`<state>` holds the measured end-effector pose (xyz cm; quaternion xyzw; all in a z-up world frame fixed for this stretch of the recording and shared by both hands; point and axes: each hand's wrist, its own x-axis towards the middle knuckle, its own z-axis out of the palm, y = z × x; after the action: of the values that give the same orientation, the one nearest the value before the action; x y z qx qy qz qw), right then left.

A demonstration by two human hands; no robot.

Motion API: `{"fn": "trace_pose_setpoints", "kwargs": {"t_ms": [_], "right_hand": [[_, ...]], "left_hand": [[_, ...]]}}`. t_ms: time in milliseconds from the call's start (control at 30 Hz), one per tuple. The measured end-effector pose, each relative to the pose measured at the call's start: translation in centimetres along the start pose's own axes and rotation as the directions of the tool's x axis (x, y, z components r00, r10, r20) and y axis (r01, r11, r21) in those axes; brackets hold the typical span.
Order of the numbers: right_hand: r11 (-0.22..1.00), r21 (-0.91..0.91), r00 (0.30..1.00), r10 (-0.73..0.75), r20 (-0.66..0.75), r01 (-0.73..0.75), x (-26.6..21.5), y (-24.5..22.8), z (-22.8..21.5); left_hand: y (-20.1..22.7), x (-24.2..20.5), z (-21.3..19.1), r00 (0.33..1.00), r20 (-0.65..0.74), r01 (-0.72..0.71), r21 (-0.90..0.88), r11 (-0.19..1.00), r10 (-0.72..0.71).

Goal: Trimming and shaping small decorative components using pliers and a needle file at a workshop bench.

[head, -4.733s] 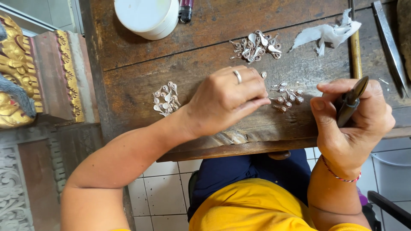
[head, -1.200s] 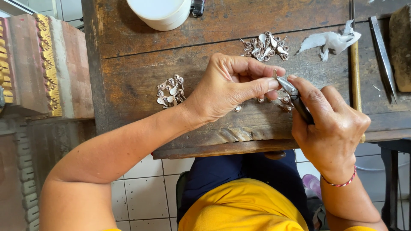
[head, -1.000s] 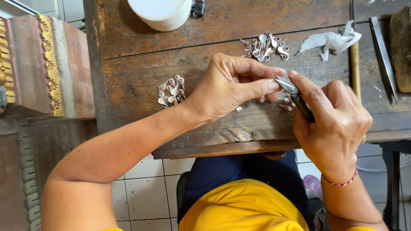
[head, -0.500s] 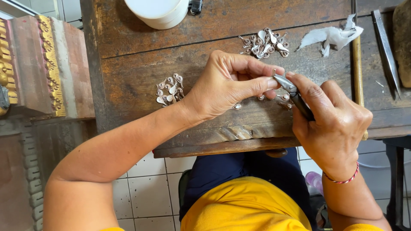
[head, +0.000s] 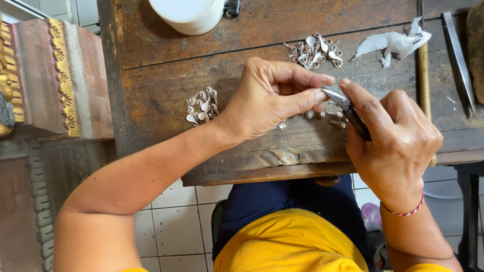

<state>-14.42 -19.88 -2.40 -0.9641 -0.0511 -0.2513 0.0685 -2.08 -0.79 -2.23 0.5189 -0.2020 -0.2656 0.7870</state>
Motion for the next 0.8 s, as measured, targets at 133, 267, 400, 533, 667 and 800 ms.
{"fn": "trace_pose_setpoints", "kwargs": {"t_ms": [133,267,400,533,667,800], "right_hand": [[1.0,0.005,1.0,0.009,0.018,-0.009,-0.28,0.2,0.03],[1.0,0.009,1.0,0.005,0.02,-0.005,-0.22,0.23,0.01],[1.0,0.023,1.0,-0.018,-0.021,0.018,0.0,0.16,0.02],[1.0,-0.03,1.0,-0.005,-0.011,0.005,-0.34,0.19,0.21],[0.999,-0.037,1.0,-0.002,-0.014,0.002,-0.27,0.07,0.21],[1.0,-0.026,1.0,-0.001,-0.016,0.001,-0.43,0.14,0.2]], "left_hand": [[0.2,-0.08,-0.23,0.998,0.066,0.012,-0.032,0.999,-0.01],[0.0,0.04,-0.43,0.996,0.09,0.013,-0.036,0.999,-0.01],[0.19,0.18,-0.38,0.998,0.066,0.012,-0.01,1.0,-0.011],[0.62,0.15,-0.16,0.999,0.047,-0.01,0.086,0.996,0.006],[0.73,0.18,-0.25,0.998,0.06,-0.025,0.114,0.993,0.018],[0.84,0.17,-0.45,0.994,0.11,0.002,0.045,0.999,-0.007]]}}
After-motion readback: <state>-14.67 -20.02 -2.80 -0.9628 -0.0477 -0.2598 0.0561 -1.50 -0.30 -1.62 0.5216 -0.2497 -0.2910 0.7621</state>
